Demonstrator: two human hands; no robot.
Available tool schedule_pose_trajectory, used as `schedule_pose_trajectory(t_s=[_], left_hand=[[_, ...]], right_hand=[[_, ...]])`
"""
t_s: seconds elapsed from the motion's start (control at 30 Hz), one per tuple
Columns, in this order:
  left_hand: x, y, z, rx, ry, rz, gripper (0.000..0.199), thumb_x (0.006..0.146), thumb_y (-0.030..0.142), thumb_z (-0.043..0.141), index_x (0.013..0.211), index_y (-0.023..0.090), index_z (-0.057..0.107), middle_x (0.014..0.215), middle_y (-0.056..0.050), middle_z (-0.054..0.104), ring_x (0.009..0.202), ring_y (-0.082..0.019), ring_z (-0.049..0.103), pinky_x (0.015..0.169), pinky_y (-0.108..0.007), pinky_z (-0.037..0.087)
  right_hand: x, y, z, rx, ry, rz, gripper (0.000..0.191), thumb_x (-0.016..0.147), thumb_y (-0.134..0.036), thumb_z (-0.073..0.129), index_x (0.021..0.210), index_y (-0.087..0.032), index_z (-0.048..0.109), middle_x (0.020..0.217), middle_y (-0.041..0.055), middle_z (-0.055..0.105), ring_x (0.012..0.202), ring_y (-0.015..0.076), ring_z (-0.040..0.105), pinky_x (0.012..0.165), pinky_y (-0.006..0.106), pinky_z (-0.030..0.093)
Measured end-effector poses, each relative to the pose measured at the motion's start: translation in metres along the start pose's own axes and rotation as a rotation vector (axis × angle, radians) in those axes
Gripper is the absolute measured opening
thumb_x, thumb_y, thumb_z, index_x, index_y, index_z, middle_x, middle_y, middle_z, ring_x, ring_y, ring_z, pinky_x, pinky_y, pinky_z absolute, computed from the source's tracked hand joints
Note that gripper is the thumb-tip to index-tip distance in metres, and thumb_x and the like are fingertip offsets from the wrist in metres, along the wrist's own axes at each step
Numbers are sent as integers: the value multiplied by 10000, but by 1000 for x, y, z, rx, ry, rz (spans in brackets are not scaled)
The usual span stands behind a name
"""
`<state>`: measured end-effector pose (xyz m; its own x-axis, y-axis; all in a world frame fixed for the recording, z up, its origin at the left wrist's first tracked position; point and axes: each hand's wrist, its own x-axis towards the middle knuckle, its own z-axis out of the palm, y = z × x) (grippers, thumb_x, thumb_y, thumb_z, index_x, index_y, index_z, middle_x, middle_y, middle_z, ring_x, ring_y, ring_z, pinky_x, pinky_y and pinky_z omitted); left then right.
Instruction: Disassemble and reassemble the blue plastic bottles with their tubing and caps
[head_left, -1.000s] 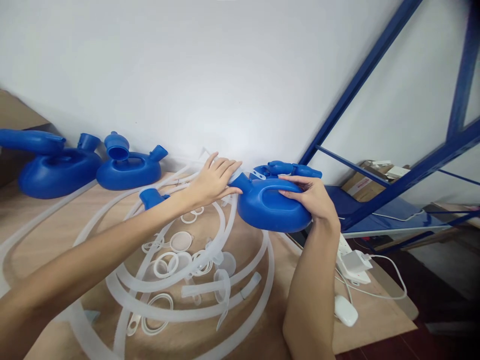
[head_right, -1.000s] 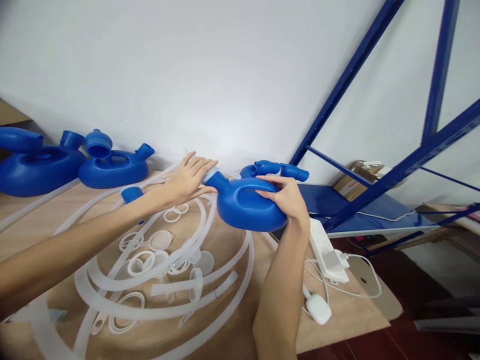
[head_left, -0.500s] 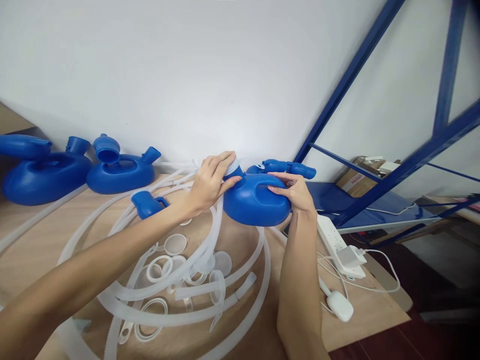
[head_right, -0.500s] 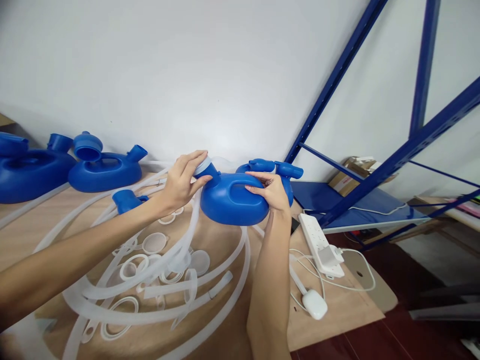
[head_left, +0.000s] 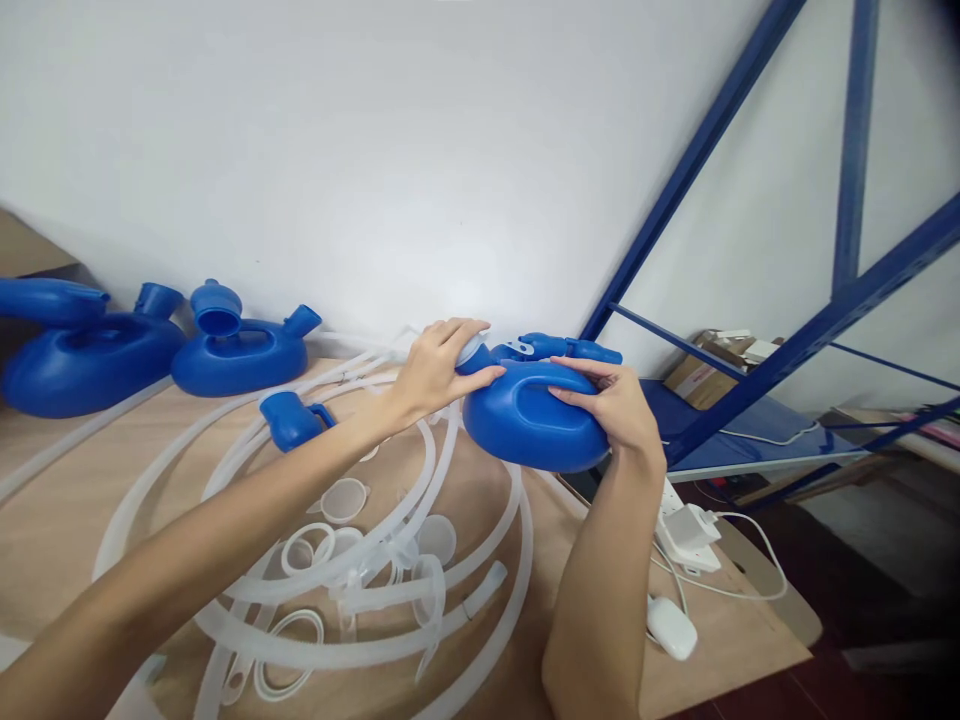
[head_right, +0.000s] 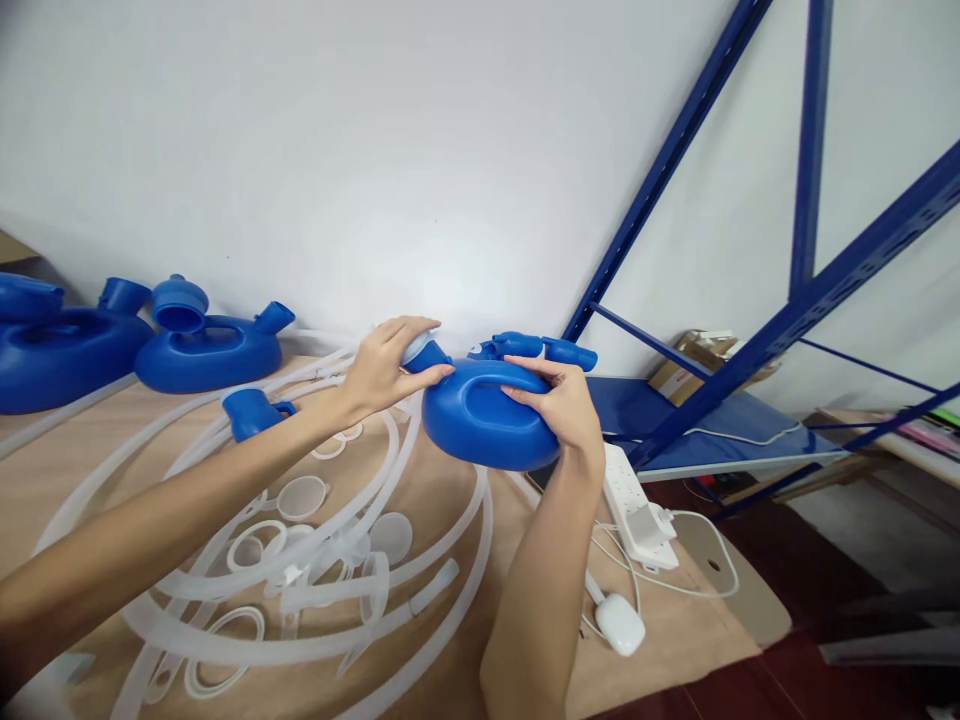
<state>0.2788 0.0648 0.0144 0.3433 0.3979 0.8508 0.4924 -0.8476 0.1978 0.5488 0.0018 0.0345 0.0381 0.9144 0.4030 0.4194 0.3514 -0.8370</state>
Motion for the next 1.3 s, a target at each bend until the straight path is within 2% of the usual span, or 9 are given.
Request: schedule_pose_trajectory(t_s=[0.13,0.33,0.43,0.5,0.6,0.77,0.9,1.0,1.3], left_hand=[[7,3,-11,-80,-287,-60,600,920,685,635,1258,194,712,1199,-125,764,1120,-308,696,1062,-478,474],[17,15,-8,-97,-363,-392,342,963,512,578,831,221,699,955,-5,792,1062,-259,687,1258,-656,124],[13,15,-4,-135,-408,-394,170,934,362,582,919,245,704,1065,15,795,1136,-250,672,1253,-695,-7],[9,12,-3,-154,-431,-303,238,976,344,520,1113,272,700,1207,-10,771,1223,-255,641,1243,-703,-28],[6,4,-5,-129,-470,-143,348,1048,362,405,1232,265,683,1288,-61,735,1259,-263,626,1239,-671,47],[6,-3,-7,-60,-478,15,347,1054,377,421,1101,234,733,1192,-74,751,1177,-246,657,1138,-488,289],[2,-3,-2,-28,-412,-15,303,1009,469,549,984,215,712,1075,-52,771,1081,-241,690,1094,-466,318],[0,-5,1,-14,-374,-3,220,990,387,563,969,210,692,1023,-39,771,1029,-232,704,1074,-461,347],[0,-31,-3,53,-375,324,359,1083,429,436,992,195,692,1011,-128,711,910,-232,671,839,-342,515]], right_hand=[[-10,-14,-7,-201,-5,-52,410,726,-343,875,1126,-263,843,1214,50,810,1234,359,707,1150,513,500],[-6,-15,1,-276,-21,-94,378,741,-279,847,1119,-276,845,1203,31,813,1185,342,735,1131,491,523],[-6,-17,2,-345,10,-81,373,732,-239,849,1102,-287,851,1182,26,819,1155,341,747,1122,491,528],[-7,-19,2,-376,23,-67,375,731,-229,850,1099,-299,851,1179,21,820,1158,346,746,1118,501,528],[-7,-19,2,-382,23,-69,380,739,-241,848,1114,-300,847,1176,21,821,1154,347,746,1114,513,529],[-7,-17,3,-390,22,-76,379,757,-260,834,1133,-307,838,1187,22,817,1188,352,729,1121,540,517],[-8,-20,6,-408,37,-93,363,762,-266,830,1121,-322,841,1203,20,812,1226,361,710,1125,553,515],[-9,-24,8,-419,46,-89,364,759,-260,841,1116,-332,841,1201,17,812,1241,364,702,1128,551,513],[-11,-33,18,-418,60,-87,333,781,-238,805,1100,-326,846,1183,15,818,1210,340,717,1095,514,536]])
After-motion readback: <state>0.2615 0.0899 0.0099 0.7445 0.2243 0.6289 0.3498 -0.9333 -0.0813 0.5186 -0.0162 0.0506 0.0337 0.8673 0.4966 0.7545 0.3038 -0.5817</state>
